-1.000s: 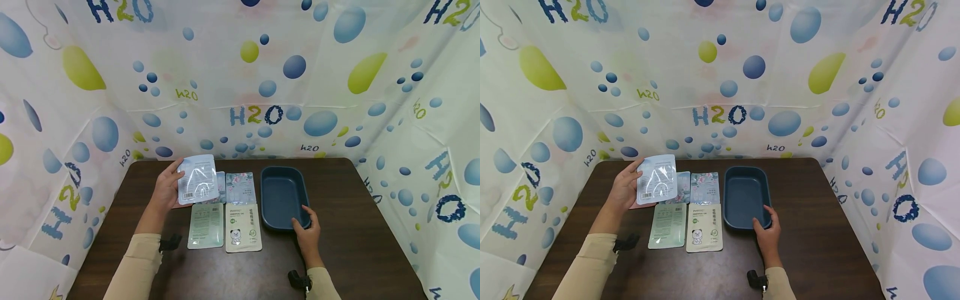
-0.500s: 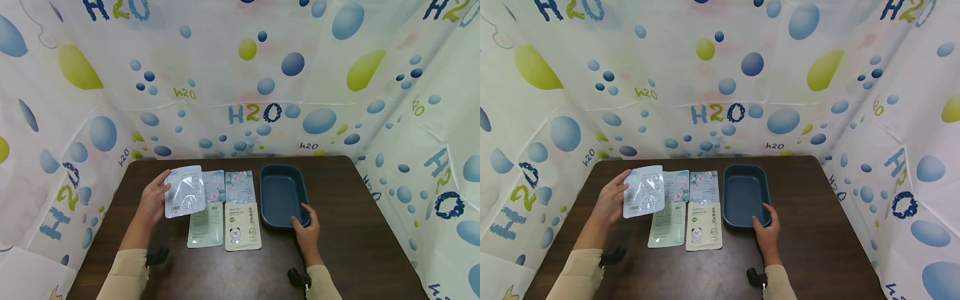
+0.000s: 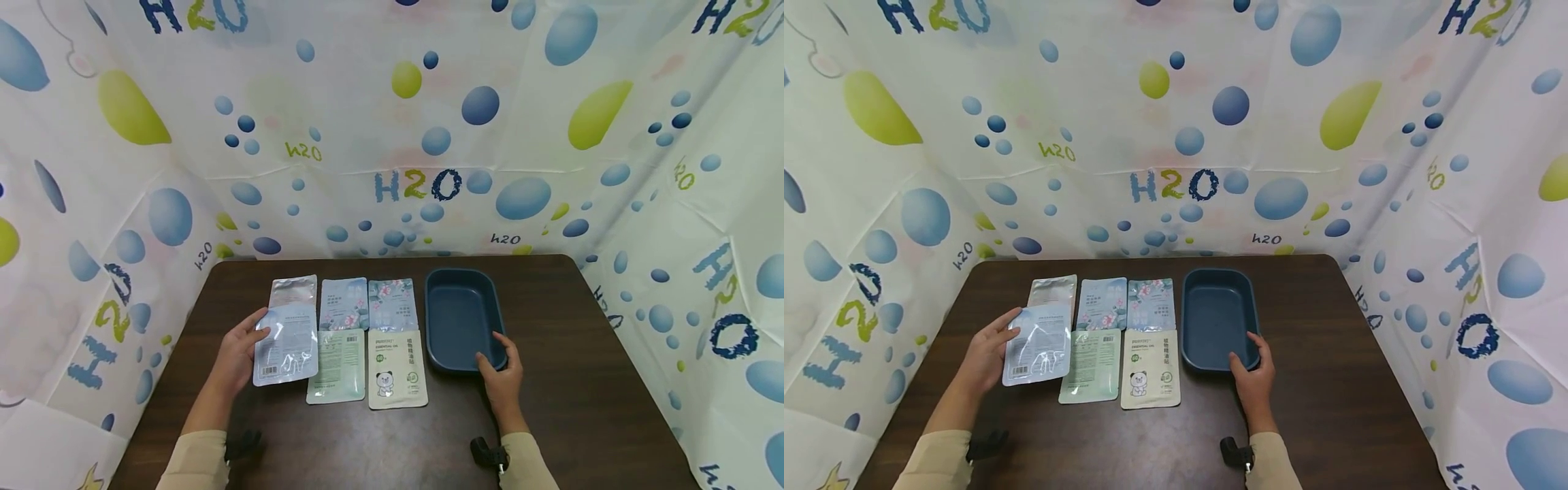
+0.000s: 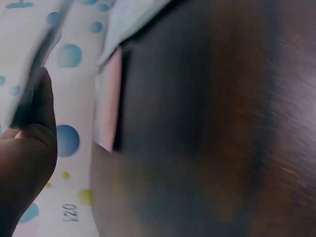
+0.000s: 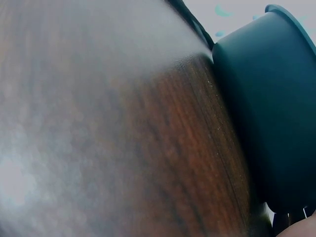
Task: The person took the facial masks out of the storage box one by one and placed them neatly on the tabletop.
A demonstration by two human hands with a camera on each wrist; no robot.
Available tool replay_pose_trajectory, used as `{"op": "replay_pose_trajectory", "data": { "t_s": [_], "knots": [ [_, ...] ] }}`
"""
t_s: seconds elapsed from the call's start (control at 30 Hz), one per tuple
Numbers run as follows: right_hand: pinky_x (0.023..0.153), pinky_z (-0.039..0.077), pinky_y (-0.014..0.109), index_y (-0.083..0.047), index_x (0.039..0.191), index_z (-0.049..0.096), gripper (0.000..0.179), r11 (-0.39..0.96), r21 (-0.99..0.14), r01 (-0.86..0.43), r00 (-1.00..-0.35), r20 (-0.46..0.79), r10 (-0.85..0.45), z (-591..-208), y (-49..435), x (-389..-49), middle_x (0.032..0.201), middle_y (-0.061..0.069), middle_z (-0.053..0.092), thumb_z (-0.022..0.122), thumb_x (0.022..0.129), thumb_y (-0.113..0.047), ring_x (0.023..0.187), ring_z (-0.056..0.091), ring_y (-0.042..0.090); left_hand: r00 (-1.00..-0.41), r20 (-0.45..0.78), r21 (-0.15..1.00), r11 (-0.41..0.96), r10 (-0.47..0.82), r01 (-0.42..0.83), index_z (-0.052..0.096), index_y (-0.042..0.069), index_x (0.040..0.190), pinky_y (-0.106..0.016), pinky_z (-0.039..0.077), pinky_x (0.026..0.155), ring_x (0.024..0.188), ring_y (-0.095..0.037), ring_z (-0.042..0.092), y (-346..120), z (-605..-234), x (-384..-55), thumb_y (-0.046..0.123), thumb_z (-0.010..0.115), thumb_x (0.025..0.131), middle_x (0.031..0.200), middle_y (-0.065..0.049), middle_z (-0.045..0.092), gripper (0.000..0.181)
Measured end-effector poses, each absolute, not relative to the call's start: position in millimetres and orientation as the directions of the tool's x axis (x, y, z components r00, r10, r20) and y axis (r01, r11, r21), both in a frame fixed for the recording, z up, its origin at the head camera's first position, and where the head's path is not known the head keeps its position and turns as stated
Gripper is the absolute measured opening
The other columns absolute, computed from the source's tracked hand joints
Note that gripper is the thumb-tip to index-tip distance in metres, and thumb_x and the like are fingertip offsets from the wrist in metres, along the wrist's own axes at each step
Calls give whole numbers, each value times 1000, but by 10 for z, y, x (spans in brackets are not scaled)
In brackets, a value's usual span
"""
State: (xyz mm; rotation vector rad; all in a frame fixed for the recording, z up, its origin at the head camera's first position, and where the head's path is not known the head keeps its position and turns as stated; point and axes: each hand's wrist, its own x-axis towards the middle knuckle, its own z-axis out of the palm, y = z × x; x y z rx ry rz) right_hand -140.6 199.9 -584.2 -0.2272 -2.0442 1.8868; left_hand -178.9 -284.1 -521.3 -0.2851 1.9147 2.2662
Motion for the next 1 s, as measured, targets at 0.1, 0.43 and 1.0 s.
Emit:
{"op": "replay_pose_trajectory", "data": {
  "t_s": [0.1,0.43,1.0],
  "knots": [
    [120,24,59,5,141,54,55,102,-988,-114,-925,143,351,-5845,1998,-1404,153,22,46,71,89,6,146,34,24,-961,-275,958,-82,-11,-273,23,4,162,-13,47,96,123,-4,53,-2865,-5328,-1750,18,54,106,154,-3,39,65],
    [121,24,59,5,141,53,55,98,-989,-112,-926,140,350,-5868,1993,-1402,154,21,45,71,89,6,146,34,22,-968,-236,890,379,-90,-253,26,6,162,-37,42,117,147,-35,37,-2878,-5504,-1654,23,66,100,169,-21,23,76],
    [119,25,58,6,139,55,53,124,-982,-141,-908,178,378,-5875,1978,-1408,151,22,47,70,88,8,142,37,19,-983,-161,426,904,93,16,29,0,159,-78,1,116,153,-56,3,-3145,-5768,-1634,54,83,74,166,-30,17,114]
  ]
}}
